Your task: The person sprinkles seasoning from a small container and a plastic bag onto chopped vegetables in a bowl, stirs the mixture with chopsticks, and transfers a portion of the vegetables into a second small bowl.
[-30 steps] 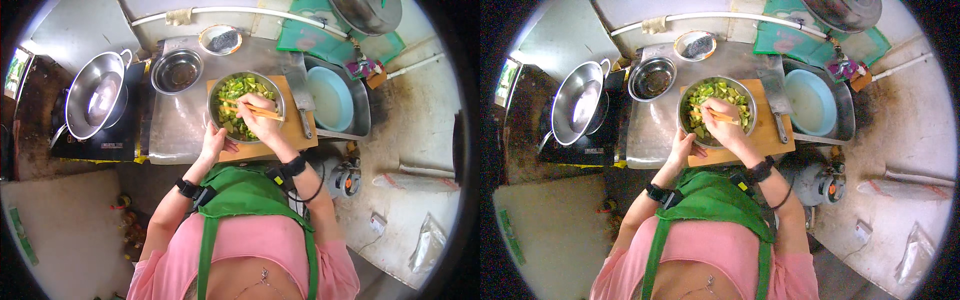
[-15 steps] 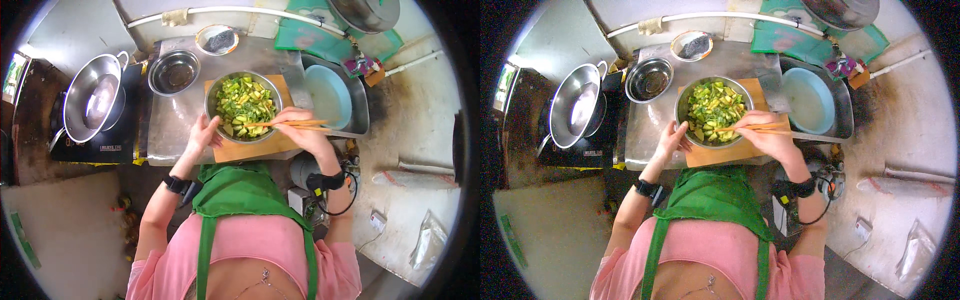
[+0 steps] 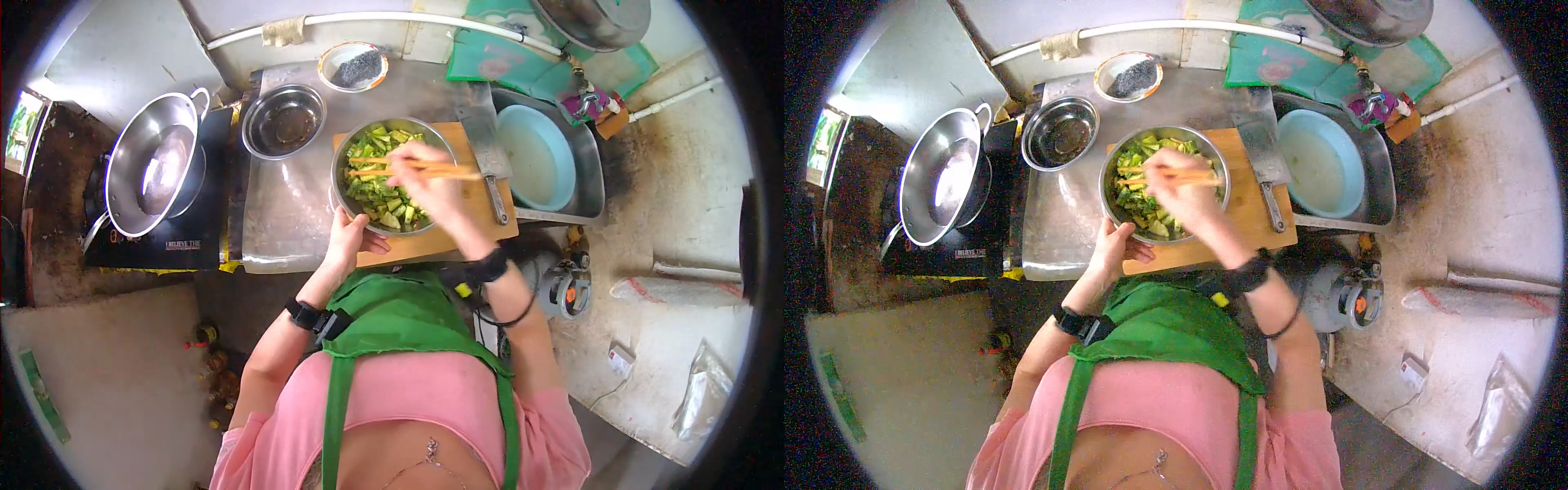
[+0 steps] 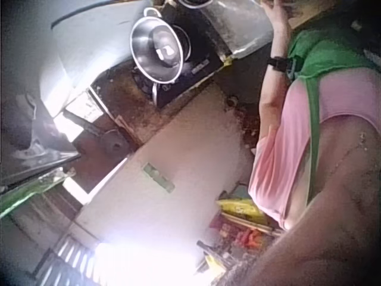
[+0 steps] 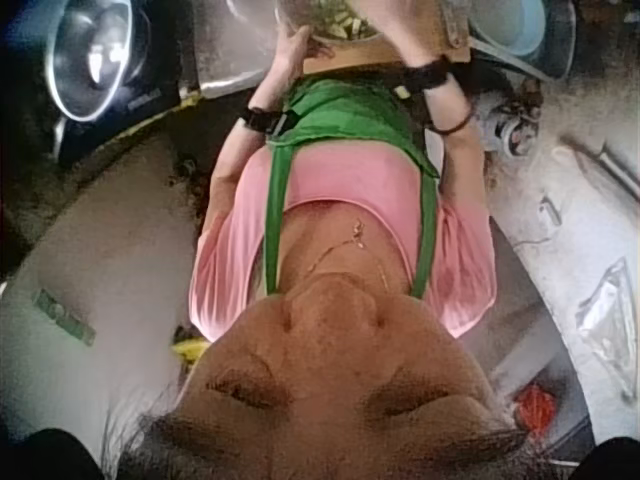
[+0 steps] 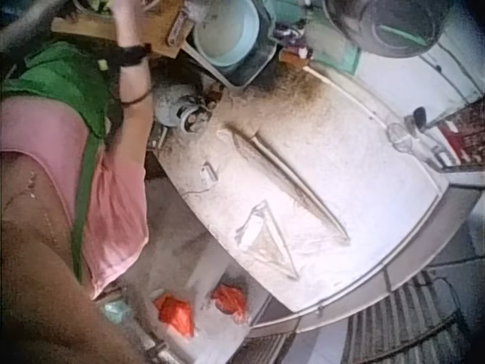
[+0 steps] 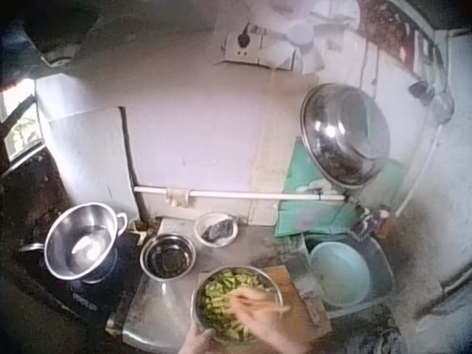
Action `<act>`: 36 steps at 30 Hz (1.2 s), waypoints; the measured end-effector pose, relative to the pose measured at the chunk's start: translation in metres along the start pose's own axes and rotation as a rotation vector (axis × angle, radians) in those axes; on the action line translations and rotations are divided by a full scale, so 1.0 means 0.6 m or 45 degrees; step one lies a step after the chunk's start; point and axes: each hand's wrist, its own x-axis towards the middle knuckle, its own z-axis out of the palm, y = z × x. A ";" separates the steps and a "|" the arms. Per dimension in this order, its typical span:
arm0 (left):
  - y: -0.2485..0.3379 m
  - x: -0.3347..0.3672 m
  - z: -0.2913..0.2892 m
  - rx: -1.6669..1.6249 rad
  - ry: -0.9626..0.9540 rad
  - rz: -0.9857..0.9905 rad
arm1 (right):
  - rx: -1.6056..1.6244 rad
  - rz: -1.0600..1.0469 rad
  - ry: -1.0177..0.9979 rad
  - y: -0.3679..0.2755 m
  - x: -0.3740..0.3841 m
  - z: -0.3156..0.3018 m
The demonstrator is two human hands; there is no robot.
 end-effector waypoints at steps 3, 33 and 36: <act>0.001 0.000 -0.005 -0.108 -0.014 -0.077 | -0.296 -0.307 0.067 0.043 -0.020 0.033; 0.010 -0.003 -0.015 0.062 -0.032 -0.036 | -0.348 -0.313 -0.061 -0.042 -0.017 0.023; 0.001 0.007 -0.022 -0.048 -0.064 -0.170 | -0.493 -0.500 0.020 0.030 -0.017 0.053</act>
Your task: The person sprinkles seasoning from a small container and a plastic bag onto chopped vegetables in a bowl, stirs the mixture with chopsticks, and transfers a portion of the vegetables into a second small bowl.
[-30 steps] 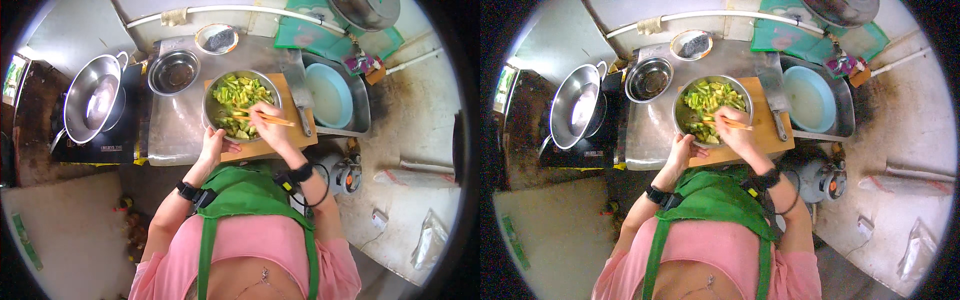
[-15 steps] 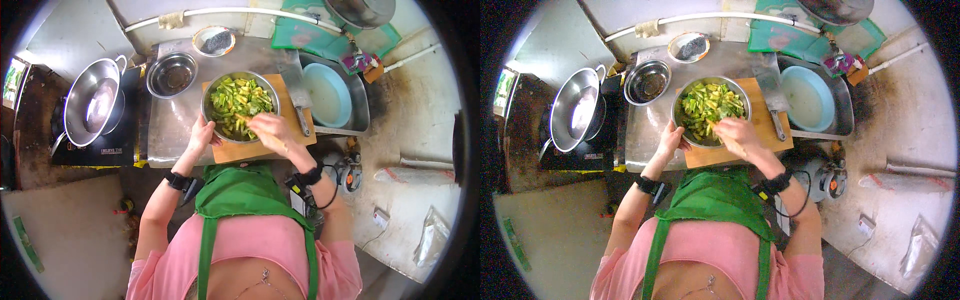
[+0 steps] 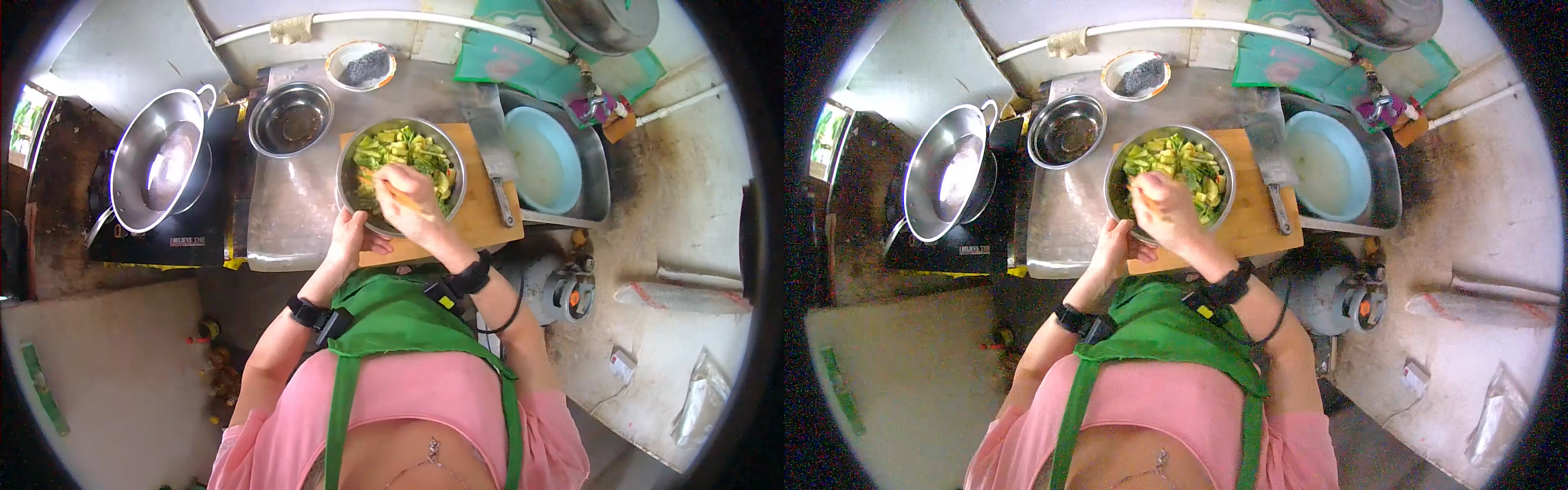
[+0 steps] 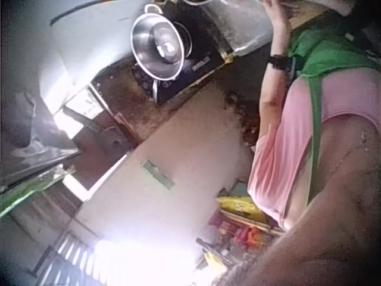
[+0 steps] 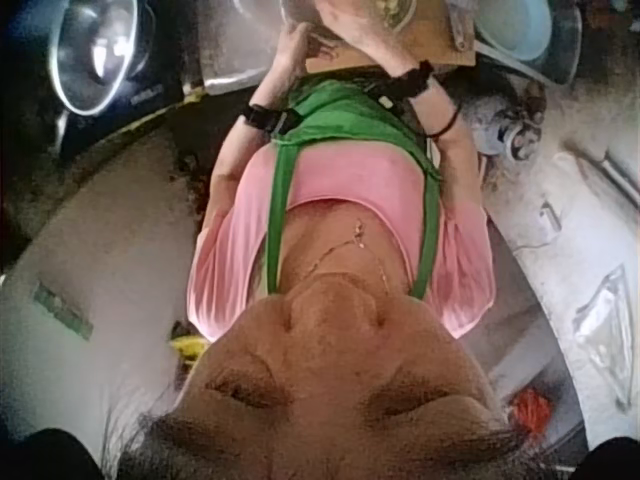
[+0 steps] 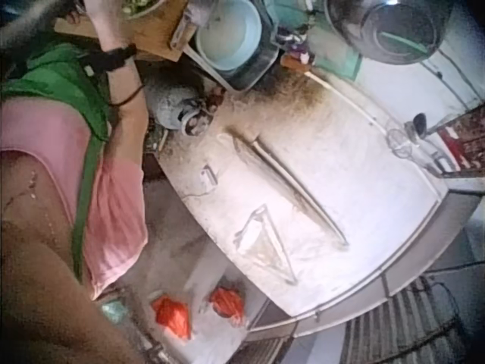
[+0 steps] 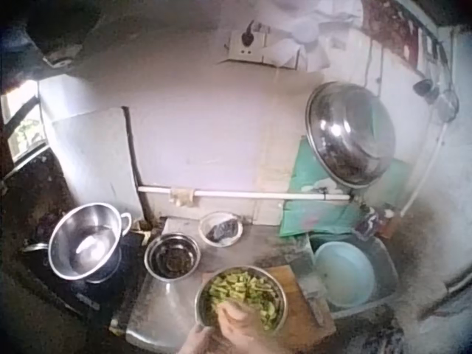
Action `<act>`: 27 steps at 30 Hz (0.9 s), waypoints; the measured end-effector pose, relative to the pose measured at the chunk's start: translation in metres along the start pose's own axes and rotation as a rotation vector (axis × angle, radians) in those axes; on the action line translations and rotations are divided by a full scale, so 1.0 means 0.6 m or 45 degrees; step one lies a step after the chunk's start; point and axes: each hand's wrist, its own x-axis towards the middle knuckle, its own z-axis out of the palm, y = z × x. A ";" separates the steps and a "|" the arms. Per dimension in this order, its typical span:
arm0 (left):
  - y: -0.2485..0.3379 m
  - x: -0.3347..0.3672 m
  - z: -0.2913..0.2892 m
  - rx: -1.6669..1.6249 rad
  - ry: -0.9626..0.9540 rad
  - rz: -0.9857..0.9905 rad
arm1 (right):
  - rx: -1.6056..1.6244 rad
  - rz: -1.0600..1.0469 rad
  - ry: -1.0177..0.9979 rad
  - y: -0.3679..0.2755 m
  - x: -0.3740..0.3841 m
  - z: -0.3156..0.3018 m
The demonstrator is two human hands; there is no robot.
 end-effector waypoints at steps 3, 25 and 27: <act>-0.002 -0.006 0.007 -0.047 -0.001 0.166 | 0.027 0.246 0.012 0.027 -0.037 -0.033; 0.018 -0.028 -0.027 0.070 -0.030 0.276 | -0.001 0.136 0.002 -0.086 -0.043 -0.029; 0.022 -0.028 -0.025 0.079 -0.037 0.251 | -0.044 0.090 0.016 -0.065 -0.045 -0.007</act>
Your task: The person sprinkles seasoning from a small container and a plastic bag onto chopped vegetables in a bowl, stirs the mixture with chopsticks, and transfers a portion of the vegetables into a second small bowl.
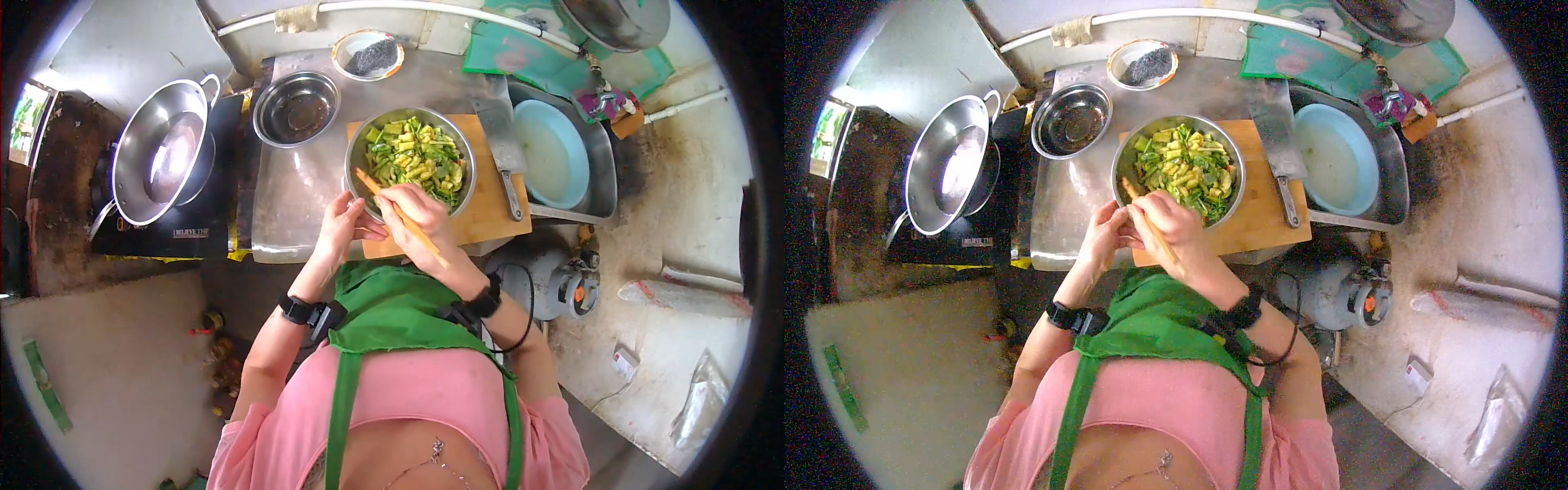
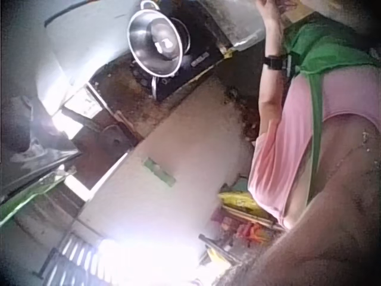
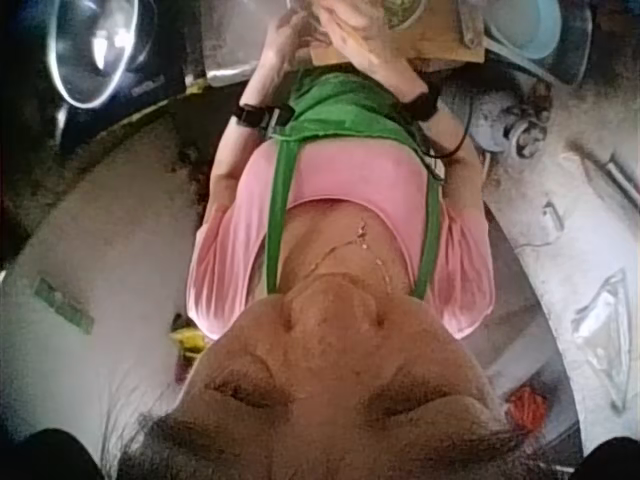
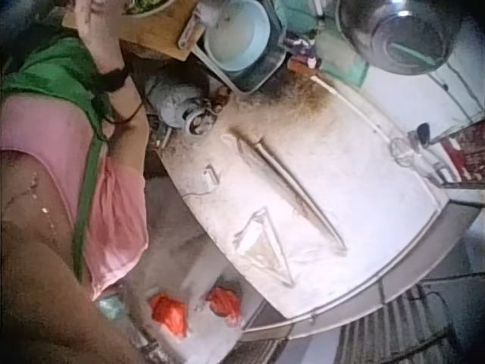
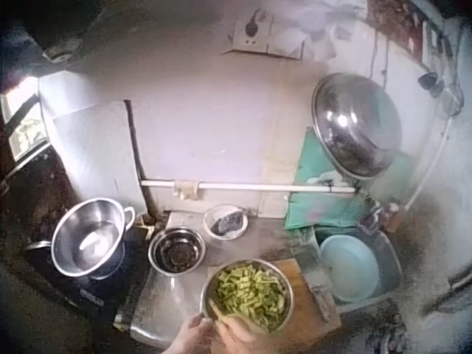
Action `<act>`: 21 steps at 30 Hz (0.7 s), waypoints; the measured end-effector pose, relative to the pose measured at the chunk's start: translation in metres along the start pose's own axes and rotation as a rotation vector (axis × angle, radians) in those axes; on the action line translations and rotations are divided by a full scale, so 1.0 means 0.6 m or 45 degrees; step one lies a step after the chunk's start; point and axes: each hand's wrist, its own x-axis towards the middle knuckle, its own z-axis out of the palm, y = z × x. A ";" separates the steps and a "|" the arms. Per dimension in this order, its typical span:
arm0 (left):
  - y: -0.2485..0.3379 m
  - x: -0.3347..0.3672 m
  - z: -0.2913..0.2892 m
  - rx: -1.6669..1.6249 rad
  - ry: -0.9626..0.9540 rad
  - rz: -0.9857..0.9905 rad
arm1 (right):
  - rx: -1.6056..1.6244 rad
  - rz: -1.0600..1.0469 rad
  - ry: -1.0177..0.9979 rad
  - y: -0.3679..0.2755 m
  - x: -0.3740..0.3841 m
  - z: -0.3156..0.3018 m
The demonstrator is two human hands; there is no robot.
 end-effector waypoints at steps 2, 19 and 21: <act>0.003 -0.001 0.003 0.022 0.002 -0.031 | -0.071 0.055 0.000 0.036 -0.003 0.007; -0.004 0.005 -0.008 -0.026 -0.026 -0.028 | 0.126 0.146 -0.045 -0.006 -0.016 -0.031; -0.001 0.006 -0.004 -0.027 -0.031 -0.042 | 0.037 0.136 -0.044 0.032 -0.024 -0.018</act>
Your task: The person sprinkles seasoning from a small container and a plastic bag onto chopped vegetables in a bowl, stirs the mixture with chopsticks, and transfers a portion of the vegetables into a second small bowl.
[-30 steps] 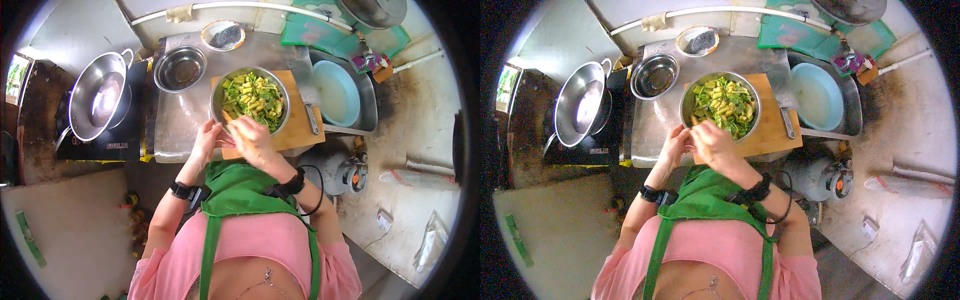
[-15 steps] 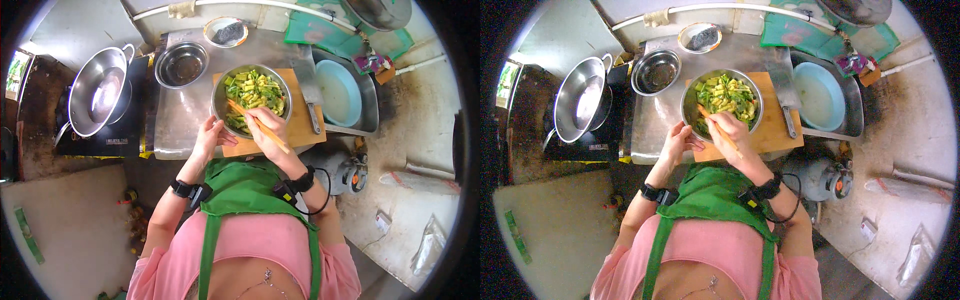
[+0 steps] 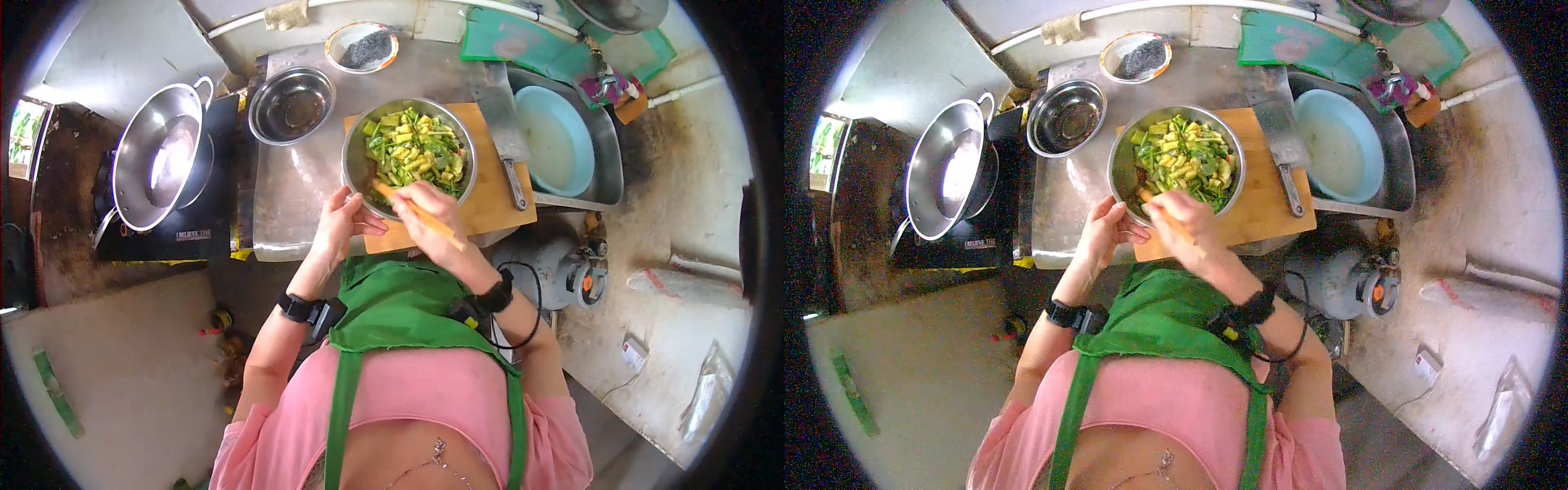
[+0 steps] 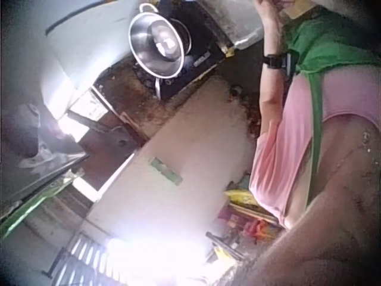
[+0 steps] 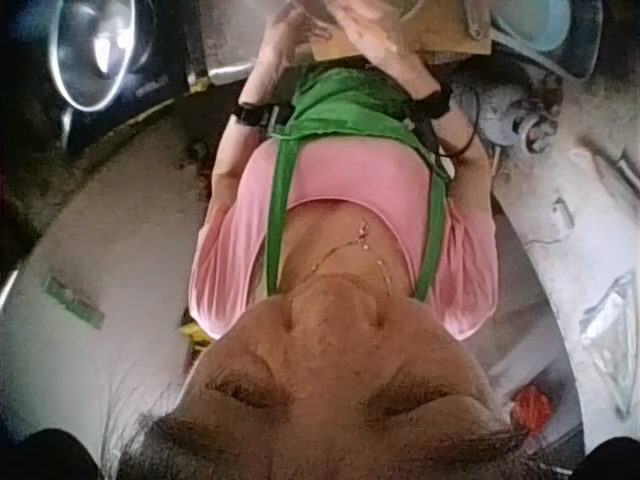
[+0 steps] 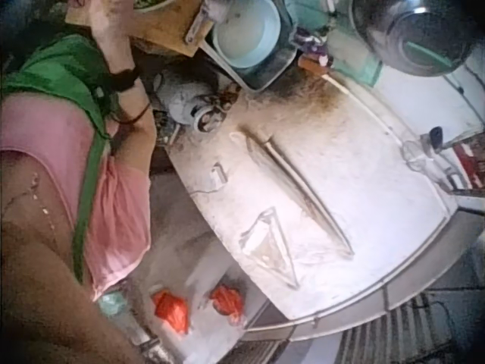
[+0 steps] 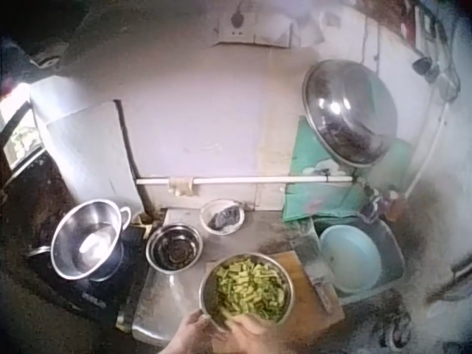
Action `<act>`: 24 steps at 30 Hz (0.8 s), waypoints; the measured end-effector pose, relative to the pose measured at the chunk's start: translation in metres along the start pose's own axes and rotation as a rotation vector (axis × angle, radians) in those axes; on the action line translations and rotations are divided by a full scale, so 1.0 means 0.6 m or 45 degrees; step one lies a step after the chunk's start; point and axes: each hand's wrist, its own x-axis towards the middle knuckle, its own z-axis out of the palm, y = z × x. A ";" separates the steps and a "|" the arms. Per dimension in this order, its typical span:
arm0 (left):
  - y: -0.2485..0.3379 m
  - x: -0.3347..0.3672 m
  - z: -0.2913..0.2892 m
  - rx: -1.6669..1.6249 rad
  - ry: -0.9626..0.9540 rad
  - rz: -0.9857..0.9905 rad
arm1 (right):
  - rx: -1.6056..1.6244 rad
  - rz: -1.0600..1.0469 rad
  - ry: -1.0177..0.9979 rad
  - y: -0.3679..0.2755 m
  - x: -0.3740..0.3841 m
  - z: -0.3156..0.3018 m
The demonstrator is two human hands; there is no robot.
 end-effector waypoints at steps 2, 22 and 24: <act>0.004 -0.003 0.001 0.053 0.028 -0.053 | 0.002 0.125 0.024 0.010 0.006 -0.014; 0.005 0.005 0.012 0.233 0.193 0.058 | -0.029 -0.085 -0.158 -0.034 0.013 -0.078; -0.001 0.011 0.020 0.228 0.173 0.040 | -0.034 -0.152 -0.145 -0.026 -0.004 -0.036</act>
